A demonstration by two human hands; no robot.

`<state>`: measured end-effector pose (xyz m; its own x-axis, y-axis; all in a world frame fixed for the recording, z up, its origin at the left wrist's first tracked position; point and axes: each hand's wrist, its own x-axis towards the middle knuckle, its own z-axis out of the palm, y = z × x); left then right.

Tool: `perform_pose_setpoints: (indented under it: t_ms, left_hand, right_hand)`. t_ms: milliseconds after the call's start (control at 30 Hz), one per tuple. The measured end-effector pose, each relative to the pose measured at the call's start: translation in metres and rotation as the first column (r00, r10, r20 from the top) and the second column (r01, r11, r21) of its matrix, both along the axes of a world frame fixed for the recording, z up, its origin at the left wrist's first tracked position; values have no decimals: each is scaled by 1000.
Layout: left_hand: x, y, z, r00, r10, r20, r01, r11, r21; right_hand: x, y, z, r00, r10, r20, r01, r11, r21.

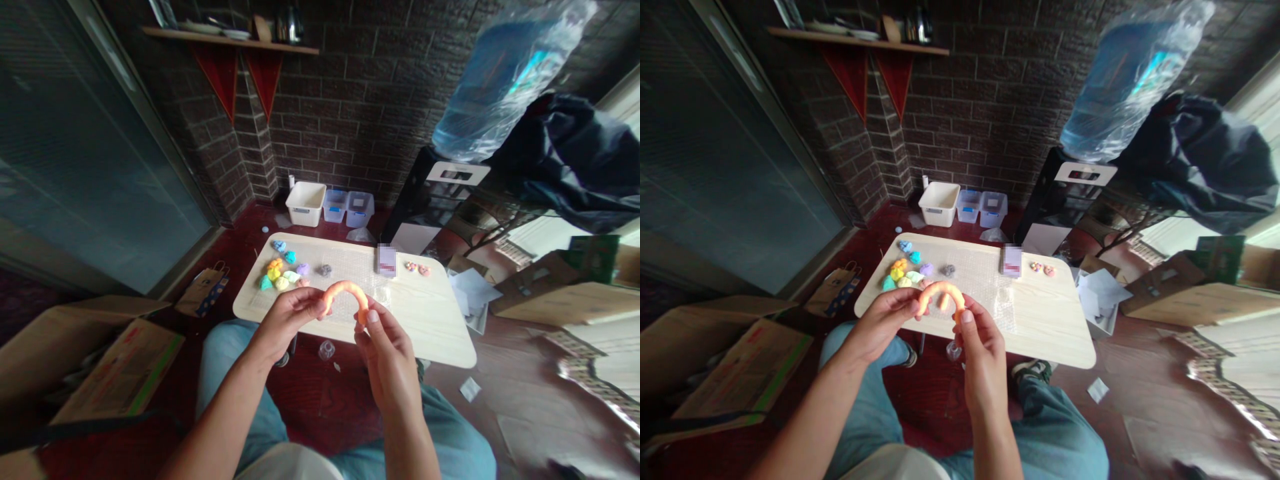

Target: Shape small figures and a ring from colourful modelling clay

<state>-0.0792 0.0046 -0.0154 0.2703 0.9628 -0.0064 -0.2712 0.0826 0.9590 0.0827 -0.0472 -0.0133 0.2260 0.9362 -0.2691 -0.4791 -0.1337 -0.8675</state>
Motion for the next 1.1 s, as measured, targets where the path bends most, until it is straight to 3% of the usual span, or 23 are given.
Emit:
perform_pose_setpoints:
  t_ms: [200, 433, 700, 967, 1100]
  left_hand:
    - [5, -2, -10, 986, -53, 161, 69, 993, -93]
    - [9, -3, -14, 936, -99, 337, 177, 962, -209]
    - [10, -3, -14, 915, -186, 358, 283, 928, -242]
    - [14, -7, -3, 949, -113, 296, 196, 943, -269]
    - [20, -9, -6, 957, -25, 289, 92, 971, -220]
  right_hand:
    - [2, 0, 0, 995, 101, 2, -101, 993, 63]
    - [2, 1, 6, 959, 178, -219, -167, 984, 66]
    - [2, 1, 10, 953, 172, -249, -167, 985, 42]
    - [-1, 0, 10, 969, 144, -200, -132, 989, 70]
    - [-3, -1, 11, 972, 149, -182, -138, 988, 75]
